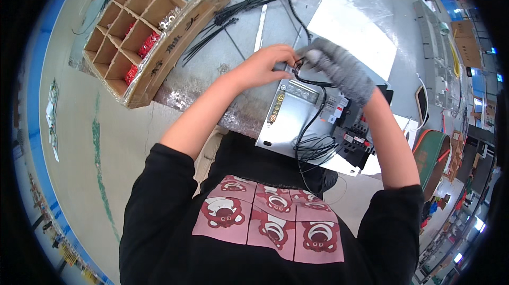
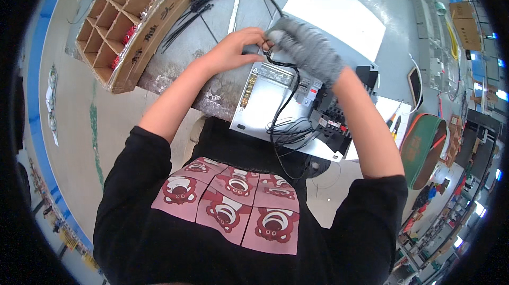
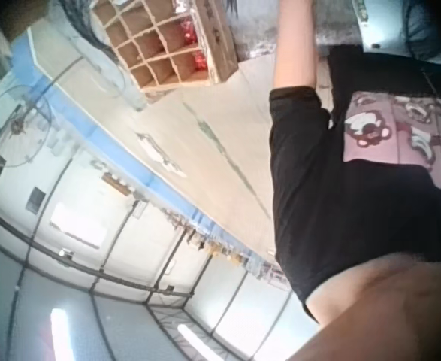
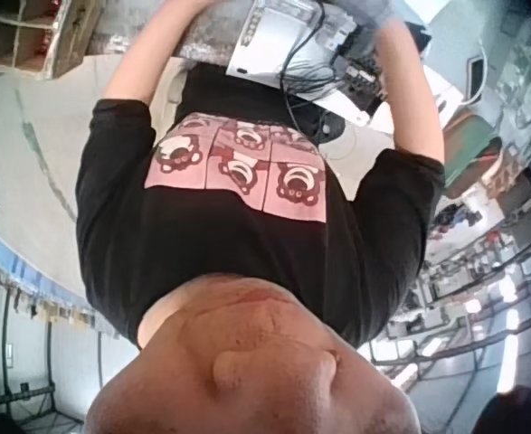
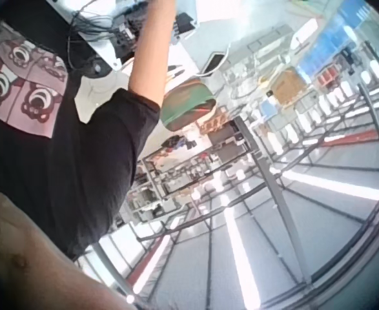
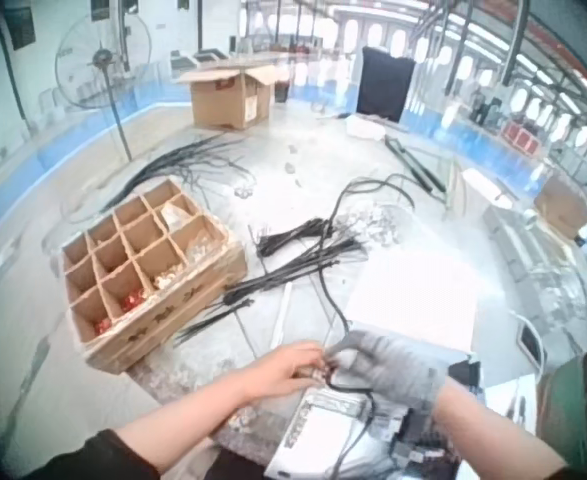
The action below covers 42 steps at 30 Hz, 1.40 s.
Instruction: The person routes black wires through a metal electrical enclosure, connects them to terminal blocks and circuit breakers, and secures the wiring with zip ties. They also apply white labels to the wires and organize the bundle inside the enclosure.
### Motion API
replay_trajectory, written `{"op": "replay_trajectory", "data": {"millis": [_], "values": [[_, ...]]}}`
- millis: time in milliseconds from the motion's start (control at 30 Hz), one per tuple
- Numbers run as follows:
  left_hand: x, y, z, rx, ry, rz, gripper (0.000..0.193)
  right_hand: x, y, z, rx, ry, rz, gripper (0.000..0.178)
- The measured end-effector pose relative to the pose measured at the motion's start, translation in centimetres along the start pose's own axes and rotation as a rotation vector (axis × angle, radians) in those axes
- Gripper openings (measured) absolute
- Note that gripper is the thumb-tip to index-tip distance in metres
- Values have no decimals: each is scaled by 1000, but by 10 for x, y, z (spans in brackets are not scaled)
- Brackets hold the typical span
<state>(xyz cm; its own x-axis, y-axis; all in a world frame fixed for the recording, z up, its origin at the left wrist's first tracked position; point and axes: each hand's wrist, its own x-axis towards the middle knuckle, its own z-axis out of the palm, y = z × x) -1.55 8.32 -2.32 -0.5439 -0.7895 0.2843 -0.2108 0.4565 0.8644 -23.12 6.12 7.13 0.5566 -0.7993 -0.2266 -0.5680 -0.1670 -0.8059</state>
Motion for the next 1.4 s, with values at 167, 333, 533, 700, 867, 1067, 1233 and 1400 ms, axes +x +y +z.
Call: {"op": "replay_trajectory", "data": {"millis": [167, 333, 533, 700, 867, 1067, 1233, 1400], "values": [[-3, 53, -1, 220, 103, 89, 28, -42, 13, -37, -67, 85, 28, 20], [10, 49, 37, 446, 83, 37, 19, -39, 32, -4, -404, 37, 9, 20], [13, 45, 41, 535, -10, 35, 11, -24, 38, 0, -496, -100, 84, 22], [8, 41, 46, 468, -14, -1, 12, -17, 41, 0, -408, -176, 77, 26], [1, 33, 52, 412, 88, -53, 14, -28, 23, -26, -353, -261, 60, 23], [8, 31, 54, 190, 107, -172, 19, -46, 32, -49, -359, -249, 215, 19], [14, 37, 65, 324, 157, -202, 16, -57, 66, -55, -318, -98, 285, 23], [4, 81, 75, 432, 460, 1, 18, -66, 68, -53, -530, -86, 255, 28]]}}
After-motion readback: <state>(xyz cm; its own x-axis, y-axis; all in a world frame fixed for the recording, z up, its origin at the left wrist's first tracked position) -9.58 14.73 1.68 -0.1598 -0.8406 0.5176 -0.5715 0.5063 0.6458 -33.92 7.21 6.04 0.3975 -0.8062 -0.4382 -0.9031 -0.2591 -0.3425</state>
